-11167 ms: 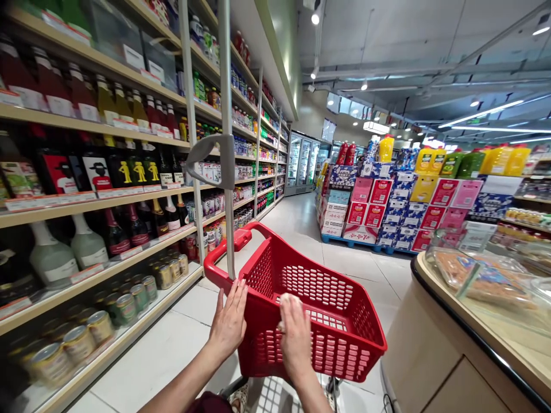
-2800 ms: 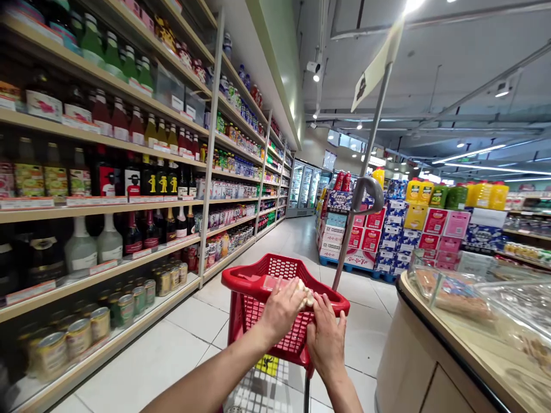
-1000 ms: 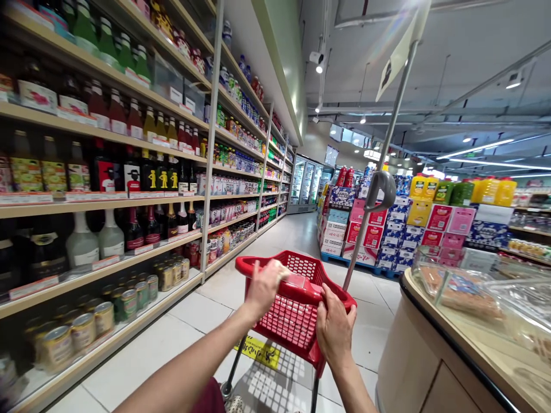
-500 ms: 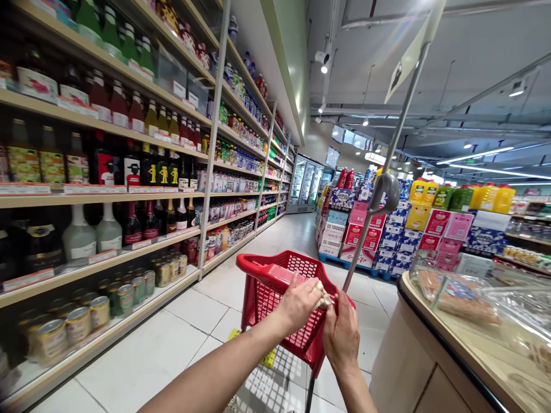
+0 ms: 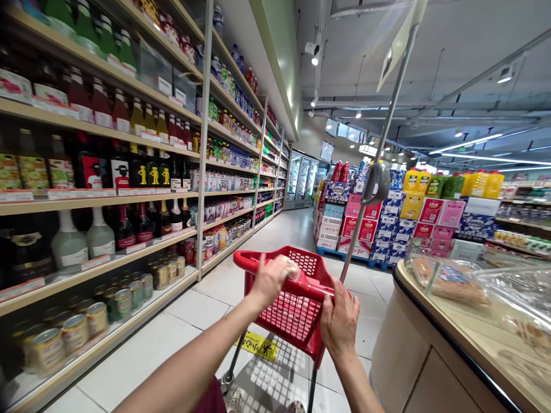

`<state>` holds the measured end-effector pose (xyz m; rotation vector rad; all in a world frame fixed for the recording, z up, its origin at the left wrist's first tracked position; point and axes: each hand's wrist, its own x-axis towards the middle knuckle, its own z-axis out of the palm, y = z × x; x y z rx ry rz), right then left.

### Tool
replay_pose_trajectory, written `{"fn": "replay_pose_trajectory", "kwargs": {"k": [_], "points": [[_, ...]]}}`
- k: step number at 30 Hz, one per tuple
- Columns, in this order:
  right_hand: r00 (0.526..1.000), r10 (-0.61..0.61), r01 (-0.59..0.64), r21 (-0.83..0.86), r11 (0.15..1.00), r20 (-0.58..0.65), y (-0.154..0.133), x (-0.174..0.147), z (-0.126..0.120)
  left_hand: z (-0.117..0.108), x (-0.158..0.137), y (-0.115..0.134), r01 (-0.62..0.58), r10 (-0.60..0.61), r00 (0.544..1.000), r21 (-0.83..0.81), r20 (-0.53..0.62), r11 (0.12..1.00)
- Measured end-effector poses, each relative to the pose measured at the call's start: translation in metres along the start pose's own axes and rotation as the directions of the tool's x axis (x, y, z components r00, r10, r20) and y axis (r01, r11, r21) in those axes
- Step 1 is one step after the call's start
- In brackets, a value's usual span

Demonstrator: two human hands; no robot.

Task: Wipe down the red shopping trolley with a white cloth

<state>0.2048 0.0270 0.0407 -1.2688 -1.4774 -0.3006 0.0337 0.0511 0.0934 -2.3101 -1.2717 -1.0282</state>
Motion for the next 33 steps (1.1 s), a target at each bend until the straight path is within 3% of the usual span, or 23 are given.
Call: {"fn": "replay_pose_trajectory", "kwargs": {"k": [2,3,6,8,10,12,14,18,20,22,24,25,26,28,30,31,33], "points": [[0.999,0.047,-0.047,-0.008,0.999,-0.001,0.003,0.001,0.001,-0.006,0.001,-0.008,0.134,-0.132,0.99,0.031,-0.047,0.991],[0.999,0.053,-0.053,-0.008,0.999,0.009,0.002,0.0,0.002,-0.005,0.001,-0.007,0.121,-0.12,0.992,0.039,-0.044,0.992],[0.999,-0.009,0.009,0.007,1.0,0.045,-0.004,-0.001,0.006,0.005,0.0,0.006,-0.121,0.12,0.992,0.037,0.026,0.992],[0.997,-0.057,0.057,0.008,0.998,0.056,-0.006,-0.001,0.006,0.009,-0.001,0.006,-0.2,0.198,0.979,0.025,0.048,0.98],[0.998,-0.048,0.048,-0.006,0.999,0.037,-0.004,-0.001,0.005,0.004,-0.002,-0.006,-0.099,0.098,0.995,0.035,0.028,0.994],[1.0,-0.004,0.004,-0.021,1.0,0.009,-0.001,-0.001,0.003,-0.004,-0.003,-0.022,0.134,-0.131,0.99,0.073,-0.046,0.988],[1.0,0.014,-0.014,-0.023,1.0,0.001,-0.002,-0.001,0.005,-0.006,-0.004,-0.028,0.207,-0.201,0.977,0.09,-0.074,0.974],[0.993,-0.111,0.111,0.007,0.994,0.031,-0.016,0.001,0.01,0.008,-0.006,-0.01,-0.103,0.103,0.994,0.026,0.022,0.994],[0.989,-0.142,0.142,0.005,0.99,0.031,-0.02,0.002,0.01,0.008,-0.007,-0.01,-0.145,0.145,0.989,0.005,0.035,0.989],[0.994,-0.104,0.105,-0.018,0.994,0.027,-0.019,0.003,0.007,0.001,-0.008,-0.021,-0.022,0.021,1.0,0.027,0.011,0.999],[0.999,-0.047,0.048,-0.043,0.998,0.02,-0.017,0.003,0.005,-0.006,-0.009,-0.031,0.188,-0.185,0.982,0.066,-0.048,0.98],[0.999,-0.037,0.038,-0.048,0.998,0.018,-0.016,0.002,0.006,-0.006,-0.008,-0.033,0.223,-0.219,0.974,0.072,-0.061,0.972],[0.999,-0.048,0.049,-0.047,0.998,0.021,-0.017,0.002,0.006,-0.004,-0.008,-0.03,0.199,-0.195,0.979,0.072,-0.055,0.977],[0.994,-0.111,0.111,-0.035,0.993,0.023,-0.021,0.002,0.009,0.004,-0.007,-0.019,0.009,-0.008,1.0,0.051,-0.002,0.999],[0.985,-0.172,0.173,-0.026,0.985,0.018,-0.025,0.002,0.011,0.009,-0.006,-0.01,-0.125,0.124,0.992,0.033,0.032,0.992],[0.983,-0.182,0.182,-0.028,0.983,0.018,-0.026,0.002,0.011,0.008,-0.006,-0.011,-0.13,0.129,0.991,0.032,0.035,0.991],[0.989,-0.147,0.148,-0.047,0.988,0.025,-0.025,0.004,0.009,-0.001,-0.006,-0.022,-0.022,0.022,1.0,0.041,0.008,0.999]]}}
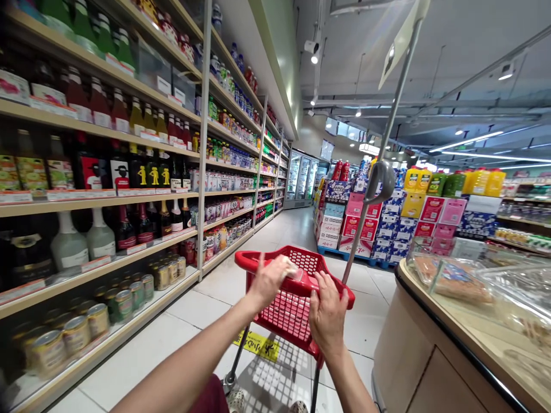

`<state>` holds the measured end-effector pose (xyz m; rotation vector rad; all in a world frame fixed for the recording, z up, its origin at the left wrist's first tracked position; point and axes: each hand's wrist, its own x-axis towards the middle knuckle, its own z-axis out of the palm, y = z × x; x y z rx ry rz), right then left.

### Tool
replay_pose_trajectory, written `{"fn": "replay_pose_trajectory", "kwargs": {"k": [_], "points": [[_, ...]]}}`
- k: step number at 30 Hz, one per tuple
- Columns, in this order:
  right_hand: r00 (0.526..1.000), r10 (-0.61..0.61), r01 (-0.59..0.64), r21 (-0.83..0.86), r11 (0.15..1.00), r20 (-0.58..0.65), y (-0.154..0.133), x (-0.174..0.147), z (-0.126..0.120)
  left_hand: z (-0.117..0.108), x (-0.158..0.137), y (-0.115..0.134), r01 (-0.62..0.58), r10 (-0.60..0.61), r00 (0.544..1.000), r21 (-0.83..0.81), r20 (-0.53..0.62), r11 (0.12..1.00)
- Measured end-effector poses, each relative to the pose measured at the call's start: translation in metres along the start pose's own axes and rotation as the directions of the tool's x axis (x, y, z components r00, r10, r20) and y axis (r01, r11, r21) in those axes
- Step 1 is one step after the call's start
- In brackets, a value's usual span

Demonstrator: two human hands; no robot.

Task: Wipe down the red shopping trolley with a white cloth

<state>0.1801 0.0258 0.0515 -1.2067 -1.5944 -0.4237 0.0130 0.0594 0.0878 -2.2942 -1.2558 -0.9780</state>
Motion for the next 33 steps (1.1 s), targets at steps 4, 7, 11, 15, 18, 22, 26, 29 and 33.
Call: {"fn": "replay_pose_trajectory", "kwargs": {"k": [4,7,11,15,18,22,26,29,33], "points": [[0.998,0.069,-0.069,-0.018,0.997,0.002,0.002,0.0,-0.001,-0.013,-0.002,-0.017,0.214,-0.213,0.975,0.016,-0.066,0.977],[1.0,-0.006,0.006,-0.009,1.0,0.015,-0.003,-0.001,0.006,-0.004,-0.001,0.0,0.013,-0.014,1.0,-0.026,-0.009,1.0],[0.999,-0.023,0.023,-0.004,1.0,0.029,-0.005,-0.004,0.013,-0.002,0.002,-0.001,0.015,-0.014,1.0,-0.041,0.026,0.999],[0.997,-0.052,0.051,0.007,0.999,0.064,0.002,-0.007,0.016,-0.017,0.004,-0.046,0.237,-0.237,0.971,0.016,0.019,0.971],[0.991,-0.085,0.086,-0.014,0.996,0.099,0.009,-0.008,0.019,-0.02,0.006,-0.063,0.232,-0.233,0.971,0.019,0.056,0.972],[0.988,-0.083,0.09,-0.048,0.995,0.131,0.027,-0.003,0.023,-0.017,0.003,-0.052,0.202,-0.202,0.976,0.01,0.086,0.979],[0.975,-0.023,0.052,-0.126,0.991,0.219,0.054,0.009,0.023,-0.012,-0.004,-0.027,0.18,-0.182,0.981,0.042,0.072,0.983],[0.975,0.064,-0.023,-0.19,0.982,0.212,0.057,0.02,0.028,-0.004,-0.007,-0.008,0.12,-0.125,0.991,0.085,0.054,0.989],[0.971,-0.048,0.068,-0.078,0.995,0.234,0.033,0.025,0.04,0.002,-0.004,0.014,0.049,-0.054,0.997,0.085,0.063,0.995]]}}
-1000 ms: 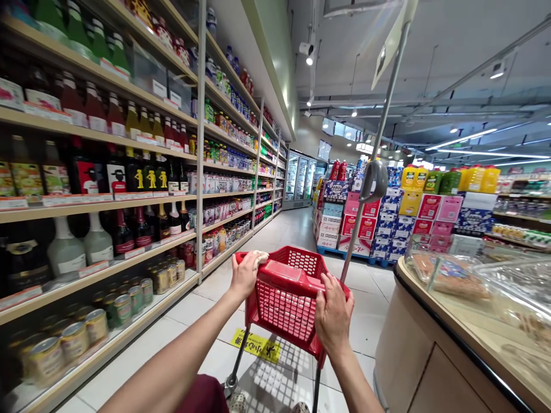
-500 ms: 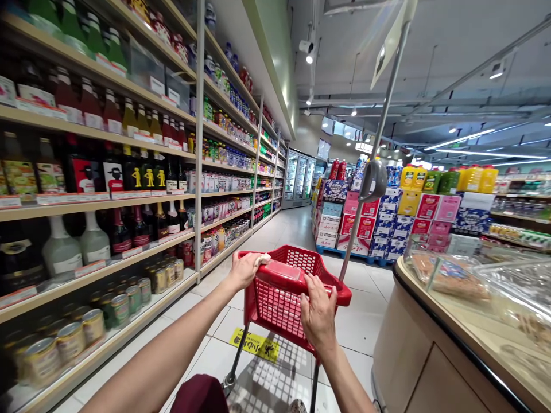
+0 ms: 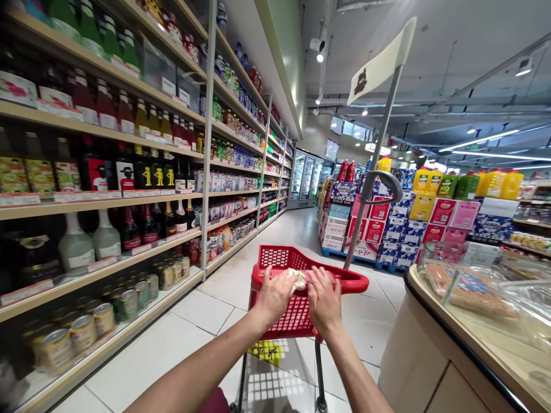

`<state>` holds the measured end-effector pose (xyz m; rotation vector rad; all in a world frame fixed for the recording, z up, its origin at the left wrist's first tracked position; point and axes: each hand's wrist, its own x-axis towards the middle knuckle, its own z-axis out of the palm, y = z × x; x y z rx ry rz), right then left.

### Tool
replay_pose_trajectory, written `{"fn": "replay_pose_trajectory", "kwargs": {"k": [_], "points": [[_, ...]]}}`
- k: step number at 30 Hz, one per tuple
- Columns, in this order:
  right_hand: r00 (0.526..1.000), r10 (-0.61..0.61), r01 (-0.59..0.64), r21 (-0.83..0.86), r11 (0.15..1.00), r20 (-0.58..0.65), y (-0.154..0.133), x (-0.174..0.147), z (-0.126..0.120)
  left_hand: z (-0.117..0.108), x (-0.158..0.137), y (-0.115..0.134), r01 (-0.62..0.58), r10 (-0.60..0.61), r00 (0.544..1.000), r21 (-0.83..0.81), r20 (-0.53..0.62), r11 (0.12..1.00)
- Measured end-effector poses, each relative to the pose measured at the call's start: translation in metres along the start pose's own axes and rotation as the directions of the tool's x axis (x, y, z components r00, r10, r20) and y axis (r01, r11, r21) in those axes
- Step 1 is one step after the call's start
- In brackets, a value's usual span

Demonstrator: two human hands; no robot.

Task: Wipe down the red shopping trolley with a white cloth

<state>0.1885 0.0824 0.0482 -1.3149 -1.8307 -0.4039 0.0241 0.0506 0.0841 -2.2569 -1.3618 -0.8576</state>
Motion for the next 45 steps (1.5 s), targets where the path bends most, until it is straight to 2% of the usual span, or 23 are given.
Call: {"fn": "replay_pose_trajectory", "kwargs": {"k": [2,5,7,9,11,14,16,18,20,22,25,28,32,34,36,38,40,41,43,45], "points": [[0.998,-0.053,0.051,0.057,0.997,0.03,-0.008,0.001,0.003,-0.004,0.0,0.003,-0.008,0.009,1.0,-0.041,0.026,0.999],[0.999,-0.032,0.029,0.09,0.996,0.033,-0.003,-0.001,0.003,-0.017,-0.006,-0.007,0.052,-0.041,0.997,-0.181,0.063,0.982],[0.998,-0.023,0.018,0.095,0.995,0.054,0.006,-0.001,0.0,-0.025,-0.012,-0.017,0.166,-0.153,0.986,-0.272,0.067,0.948],[0.997,0.0,-0.007,0.088,0.996,0.076,0.009,0.0,-0.002,-0.027,-0.018,-0.019,0.3,-0.294,0.953,-0.341,0.072,0.891],[0.996,0.043,-0.049,0.073,0.996,0.08,0.006,-0.001,-0.003,-0.025,-0.021,-0.012,0.347,-0.345,0.935,-0.405,0.083,0.846],[0.995,0.053,-0.06,0.086,0.994,0.083,-0.002,-0.007,-0.004,-0.017,-0.02,0.011,0.19,-0.177,0.982,-0.492,0.073,0.849],[0.994,0.052,-0.063,0.112,0.992,0.097,-0.003,-0.014,-0.009,-0.011,-0.018,0.022,0.087,-0.069,0.996,-0.523,0.054,0.848],[0.988,0.101,-0.115,0.13,0.985,0.113,-0.002,-0.021,-0.018,-0.005,-0.019,0.025,0.083,-0.071,0.997,-0.53,0.043,0.844],[0.982,0.141,-0.159,0.149,0.976,0.126,-0.003,-0.026,-0.029,0.002,-0.02,0.025,0.136,-0.129,0.99,-0.538,0.051,0.832],[0.985,0.11,-0.131,0.165,0.978,0.133,-0.009,-0.029,-0.038,0.011,-0.02,0.029,0.18,-0.176,0.982,-0.569,0.062,0.802],[0.992,0.055,-0.072,0.145,0.987,0.117,-0.02,-0.029,-0.048,0.023,-0.017,0.043,0.21,-0.231,0.971,-0.691,0.064,0.692],[0.984,0.124,-0.142,0.15,0.978,0.126,-0.023,-0.023,-0.056,0.03,-0.012,0.062,0.203,-0.235,0.968,-0.821,0.088,0.533],[0.947,0.235,-0.292,0.283,0.913,0.218,-0.018,-0.021,-0.059,0.029,-0.004,0.073,0.194,-0.093,0.981,-0.903,0.171,0.383],[0.933,0.309,-0.355,0.34,0.871,0.184,-0.014,-0.027,-0.057,0.026,-0.003,0.068,0.229,-0.009,0.97,-0.908,0.241,0.351],[0.903,0.41,-0.426,0.385,0.819,0.127,-0.011,-0.037,-0.054,0.024,-0.005,0.053,0.281,0.018,0.949,-0.87,0.314,0.405],[0.85,0.509,-0.513,0.44,0.737,0.137,-0.005,-0.046,-0.054,0.024,-0.01,0.032,0.374,-0.094,0.914,-0.732,0.394,0.57],[0.802,0.573,-0.571,0.491,0.658,0.166,0.002,-0.048,-0.058,0.029,-0.015,0.011,0.462,-0.237,0.859,-0.488,0.454,0.741],[0.794,0.587,-0.576,0.507,0.642,0.158,0.006,-0.045,-0.061,0.032,-0.017,0.002,0.476,-0.27,0.833,-0.377,0.483,0.794],[0.797,0.596,-0.563,0.476,0.676,0.097,0.015,-0.034,-0.065,0.039,-0.019,-0.009,0.442,-0.252,0.806,-0.262,0.536,0.858],[0.81,0.585,-0.57,0.294,0.767,0.044,0.026,-0.019,-0.068,0.045,-0.019,-0.011,0.402,-0.213,0.806,-0.247,0.552,0.881]]}}
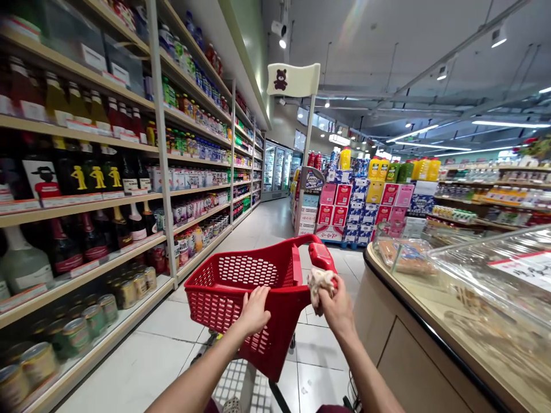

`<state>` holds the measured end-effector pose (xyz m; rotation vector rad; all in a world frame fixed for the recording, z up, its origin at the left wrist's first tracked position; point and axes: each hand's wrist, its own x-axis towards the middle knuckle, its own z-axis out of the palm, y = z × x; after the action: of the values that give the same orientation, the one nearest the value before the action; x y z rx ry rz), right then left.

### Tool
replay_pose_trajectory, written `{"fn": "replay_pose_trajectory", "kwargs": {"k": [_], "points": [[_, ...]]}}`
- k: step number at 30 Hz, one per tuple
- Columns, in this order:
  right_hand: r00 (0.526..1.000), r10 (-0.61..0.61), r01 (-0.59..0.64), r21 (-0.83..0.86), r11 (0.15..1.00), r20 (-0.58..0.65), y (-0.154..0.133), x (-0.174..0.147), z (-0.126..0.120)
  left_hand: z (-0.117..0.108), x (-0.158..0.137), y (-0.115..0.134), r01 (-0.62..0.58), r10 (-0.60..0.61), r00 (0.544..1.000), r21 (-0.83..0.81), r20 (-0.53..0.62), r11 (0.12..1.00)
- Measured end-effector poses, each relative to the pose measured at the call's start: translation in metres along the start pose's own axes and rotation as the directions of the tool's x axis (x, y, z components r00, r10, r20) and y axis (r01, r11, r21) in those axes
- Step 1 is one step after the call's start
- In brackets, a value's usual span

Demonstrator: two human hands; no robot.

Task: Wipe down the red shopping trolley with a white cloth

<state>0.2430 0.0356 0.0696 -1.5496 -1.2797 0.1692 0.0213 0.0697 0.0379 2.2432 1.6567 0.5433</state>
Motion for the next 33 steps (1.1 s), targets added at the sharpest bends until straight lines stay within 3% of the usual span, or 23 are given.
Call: {"fn": "replay_pose_trajectory", "kwargs": {"k": [3,5,8,11,13,16,18,23,25,29,33], "points": [[0.991,-0.134,0.117,-0.422,0.899,-0.011,0.002,0.022,0.0,0.006,0.001,0.005,-0.04,0.039,0.999,0.042,0.017,0.998],[0.957,-0.289,0.218,-0.573,0.79,-0.034,0.006,0.029,0.0,0.009,0.0,0.01,-0.047,0.045,0.999,0.079,0.022,0.996],[0.892,-0.448,0.386,-0.611,0.692,0.056,0.015,0.032,0.001,0.012,-0.002,0.016,-0.028,0.025,0.999,0.107,0.028,0.994],[0.828,-0.503,0.541,-0.584,0.604,0.247,0.027,0.032,-0.003,0.014,-0.002,0.022,-0.018,0.013,0.999,0.107,0.048,0.994],[0.794,-0.528,0.591,-0.582,0.558,0.3,0.038,0.037,-0.012,0.016,-0.001,0.025,-0.027,0.021,0.998,0.113,0.056,0.993],[0.735,-0.565,0.673,-0.504,0.542,0.375,0.054,0.051,-0.033,0.019,-0.001,0.028,-0.069,0.061,0.996,0.125,0.063,0.99],[0.723,-0.581,0.689,-0.458,0.562,0.375,0.063,0.061,-0.048,0.022,-0.001,0.03,-0.092,0.084,0.994,0.126,0.067,0.988],[0.875,-0.46,0.438,-0.647,0.624,0.149,0.076,0.067,-0.065,0.029,-0.003,0.039,-0.112,0.103,0.993,0.15,0.065,0.982],[0.889,-0.448,0.388,-0.681,0.621,0.097,0.076,0.064,-0.061,0.031,-0.004,0.044,-0.109,0.098,0.992,0.161,0.077,0.981],[0.839,-0.541,0.462,-0.61,0.643,0.066,0.068,0.047,-0.035,0.035,-0.006,0.053,-0.12,0.103,0.99,0.185,0.098,0.975],[0.743,-0.632,0.649,-0.466,0.602,0.22,0.06,0.022,-0.011,0.039,-0.013,0.05,-0.157,0.146,0.987,0.201,0.066,0.967]]}}
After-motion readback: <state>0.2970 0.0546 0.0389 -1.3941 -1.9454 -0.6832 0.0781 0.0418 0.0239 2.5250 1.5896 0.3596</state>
